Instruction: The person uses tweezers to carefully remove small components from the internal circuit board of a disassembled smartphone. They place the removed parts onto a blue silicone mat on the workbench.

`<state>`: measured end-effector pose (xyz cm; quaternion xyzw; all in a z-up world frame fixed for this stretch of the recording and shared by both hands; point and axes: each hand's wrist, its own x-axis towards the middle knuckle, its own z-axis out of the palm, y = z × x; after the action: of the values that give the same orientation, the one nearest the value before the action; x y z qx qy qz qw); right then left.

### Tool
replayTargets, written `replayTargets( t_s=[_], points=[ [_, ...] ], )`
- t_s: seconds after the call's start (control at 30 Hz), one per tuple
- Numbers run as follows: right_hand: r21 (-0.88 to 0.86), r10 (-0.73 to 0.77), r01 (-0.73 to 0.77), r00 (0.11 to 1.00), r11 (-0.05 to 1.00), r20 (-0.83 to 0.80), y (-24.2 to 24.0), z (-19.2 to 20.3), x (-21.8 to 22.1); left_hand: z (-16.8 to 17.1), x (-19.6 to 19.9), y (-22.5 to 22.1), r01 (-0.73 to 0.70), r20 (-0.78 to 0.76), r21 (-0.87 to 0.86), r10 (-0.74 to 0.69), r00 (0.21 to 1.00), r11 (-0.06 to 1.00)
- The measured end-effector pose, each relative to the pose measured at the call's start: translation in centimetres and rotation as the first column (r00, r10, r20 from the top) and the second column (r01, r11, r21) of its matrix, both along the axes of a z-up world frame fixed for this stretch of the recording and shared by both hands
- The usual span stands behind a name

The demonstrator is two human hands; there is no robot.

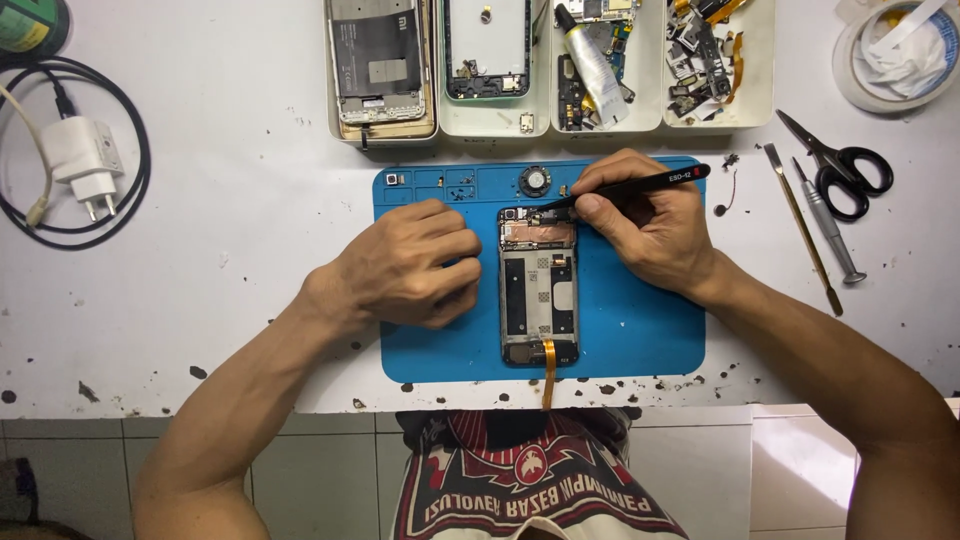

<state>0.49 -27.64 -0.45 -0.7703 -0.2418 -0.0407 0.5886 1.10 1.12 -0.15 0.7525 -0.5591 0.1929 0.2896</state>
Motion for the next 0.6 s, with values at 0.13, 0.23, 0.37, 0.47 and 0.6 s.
replayTargets(
  t_s=[0.13,0.23,0.37,0.47,0.6],
  points=[
    [-0.014,-0.007,0.007,1.000,1.000,0.008,0.16,0.05,-0.03,-0.20,-0.04,0.06,0.000,0.016,0.009,0.000,1.000,1.000],
    [-0.024,-0.005,0.005,1.000,1.000,0.006,0.22,0.15,0.04,-0.30,-0.04,0.09,-0.008,0.004,0.019,0.008,1.000,1.000],
    [-0.039,0.008,-0.008,1.000,0.999,0.018,0.02,0.07,0.15,-0.17,-0.06,0.08,-0.015,0.001,0.029,0.015,1.000,0.999],
    [-0.032,0.009,-0.009,1.000,0.999,0.013,0.17,0.10,0.10,-0.08,-0.09,0.19,-0.010,-0.006,0.038,0.011,1.000,0.999],
    [-0.047,0.002,-0.001,1.000,0.999,0.023,0.23,0.14,0.06,0.14,-0.14,0.17,-0.002,-0.018,0.058,0.003,1.000,0.998]
  ],
)
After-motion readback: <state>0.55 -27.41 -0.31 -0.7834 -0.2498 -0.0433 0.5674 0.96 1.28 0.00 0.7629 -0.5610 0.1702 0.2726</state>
